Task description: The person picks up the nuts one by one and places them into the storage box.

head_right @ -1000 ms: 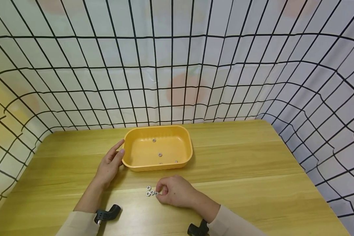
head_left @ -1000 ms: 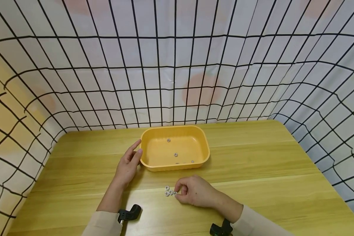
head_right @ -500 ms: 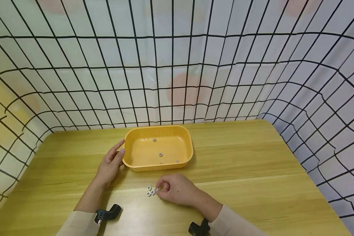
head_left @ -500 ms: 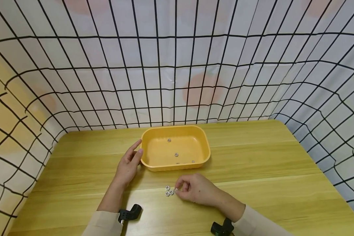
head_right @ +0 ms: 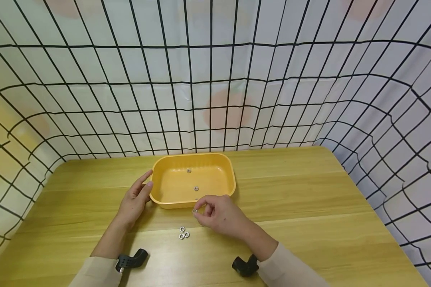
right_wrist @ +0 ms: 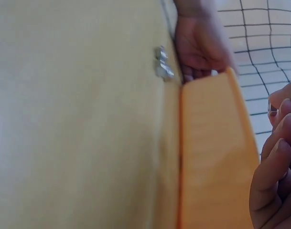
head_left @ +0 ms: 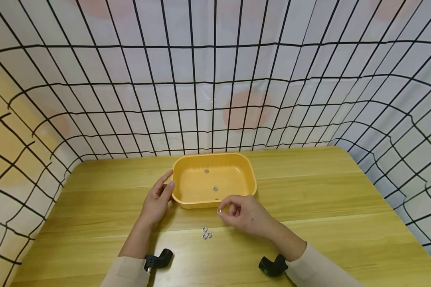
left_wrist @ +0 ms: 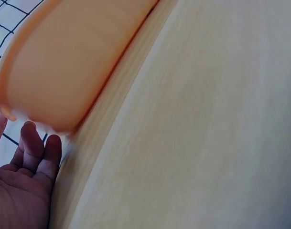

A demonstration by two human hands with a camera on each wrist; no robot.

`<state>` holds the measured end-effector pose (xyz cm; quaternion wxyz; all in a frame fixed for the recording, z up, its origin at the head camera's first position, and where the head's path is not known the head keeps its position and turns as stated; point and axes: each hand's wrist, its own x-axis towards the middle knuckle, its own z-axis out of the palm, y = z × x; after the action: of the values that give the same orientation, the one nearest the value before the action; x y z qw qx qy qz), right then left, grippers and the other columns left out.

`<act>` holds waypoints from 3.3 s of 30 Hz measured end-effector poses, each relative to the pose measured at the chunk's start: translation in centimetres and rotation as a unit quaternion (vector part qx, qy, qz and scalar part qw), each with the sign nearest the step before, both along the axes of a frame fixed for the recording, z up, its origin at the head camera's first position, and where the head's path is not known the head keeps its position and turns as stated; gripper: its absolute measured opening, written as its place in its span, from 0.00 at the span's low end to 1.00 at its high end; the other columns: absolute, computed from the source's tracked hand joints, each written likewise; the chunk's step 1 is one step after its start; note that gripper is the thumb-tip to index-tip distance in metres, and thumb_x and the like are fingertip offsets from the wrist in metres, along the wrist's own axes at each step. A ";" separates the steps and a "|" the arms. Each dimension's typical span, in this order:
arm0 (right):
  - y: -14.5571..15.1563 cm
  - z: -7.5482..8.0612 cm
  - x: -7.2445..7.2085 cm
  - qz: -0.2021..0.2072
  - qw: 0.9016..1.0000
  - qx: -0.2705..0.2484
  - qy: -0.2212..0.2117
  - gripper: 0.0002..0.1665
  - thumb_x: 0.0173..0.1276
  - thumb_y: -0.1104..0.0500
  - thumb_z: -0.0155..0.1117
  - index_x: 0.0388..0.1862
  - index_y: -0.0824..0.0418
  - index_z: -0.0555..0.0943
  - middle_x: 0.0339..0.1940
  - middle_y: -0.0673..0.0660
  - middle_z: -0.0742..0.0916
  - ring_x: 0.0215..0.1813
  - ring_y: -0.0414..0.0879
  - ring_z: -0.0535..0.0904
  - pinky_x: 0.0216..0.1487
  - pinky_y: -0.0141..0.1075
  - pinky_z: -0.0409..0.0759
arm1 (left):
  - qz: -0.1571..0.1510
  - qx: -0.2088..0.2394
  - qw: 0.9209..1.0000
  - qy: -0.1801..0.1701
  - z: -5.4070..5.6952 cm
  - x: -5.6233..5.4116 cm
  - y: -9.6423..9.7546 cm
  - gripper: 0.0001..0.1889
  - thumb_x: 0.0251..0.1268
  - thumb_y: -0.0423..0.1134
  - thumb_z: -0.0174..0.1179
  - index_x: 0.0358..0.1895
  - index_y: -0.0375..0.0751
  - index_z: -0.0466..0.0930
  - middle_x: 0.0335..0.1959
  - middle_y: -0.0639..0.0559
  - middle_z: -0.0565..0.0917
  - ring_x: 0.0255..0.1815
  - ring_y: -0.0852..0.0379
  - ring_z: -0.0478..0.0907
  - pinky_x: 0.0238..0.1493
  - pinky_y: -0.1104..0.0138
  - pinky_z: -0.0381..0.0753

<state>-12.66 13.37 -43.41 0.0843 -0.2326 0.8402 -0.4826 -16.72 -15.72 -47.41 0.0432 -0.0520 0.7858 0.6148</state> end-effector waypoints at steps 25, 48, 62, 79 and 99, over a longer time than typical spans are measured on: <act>0.2 2.0 -5.1 -0.104 0.993 0.046 0.023 0.04 0.69 0.56 0.72 0.41 0.53 0.85 0.19 0.48 0.81 0.18 0.41 0.70 0.20 0.29 0.65 | 0.004 0.006 1.000 -0.001 -0.1 0.0 0.0 0.25 0.79 0.56 0.53 0.75 0.68 0.67 0.49 0.43 0.78 0.43 0.56 0.75 0.49 0.71 0.79; -1.8 0.9 -9.8 -0.140 0.986 0.091 0.011 0.08 0.70 0.53 0.70 0.42 0.55 0.85 0.21 0.50 0.81 0.20 0.42 0.69 0.23 0.32 0.65 | 0.003 0.007 1.000 0.001 -0.1 0.0 -0.2 0.24 0.78 0.55 0.54 0.75 0.69 0.68 0.49 0.43 0.78 0.45 0.57 0.76 0.54 0.68 0.81; -2.6 0.1 -11.0 -0.176 0.977 0.121 -0.005 0.09 0.69 0.53 0.70 0.42 0.55 0.86 0.25 0.51 0.82 0.23 0.42 0.72 0.25 0.31 0.68 | -0.006 0.018 1.000 0.000 -0.2 -0.2 -0.2 0.24 0.78 0.54 0.55 0.74 0.67 0.69 0.48 0.42 0.78 0.45 0.57 0.77 0.54 0.66 0.82; -2.7 -0.1 -10.9 -0.182 0.977 0.115 -0.010 0.09 0.67 0.53 0.72 0.42 0.55 0.86 0.26 0.51 0.82 0.24 0.42 0.72 0.25 0.31 0.68 | -0.004 0.019 1.000 -0.001 -0.3 -0.2 -0.3 0.24 0.78 0.55 0.55 0.74 0.68 0.68 0.49 0.41 0.79 0.45 0.56 0.78 0.53 0.69 0.82; -2.4 0.3 -10.7 -0.152 0.988 0.002 0.039 0.06 0.69 0.55 0.71 0.41 0.55 0.87 0.23 0.51 0.82 0.23 0.43 0.70 0.25 0.30 0.67 | -0.003 0.019 1.000 0.005 -0.4 -0.2 -0.5 0.25 0.78 0.54 0.55 0.75 0.66 0.68 0.49 0.42 0.79 0.44 0.58 0.78 0.52 0.69 0.82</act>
<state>-23.38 10.94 -43.14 -0.0221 -0.1210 0.8693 -0.4786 -16.91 -16.22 -47.83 0.0424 -0.0456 0.7742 0.6299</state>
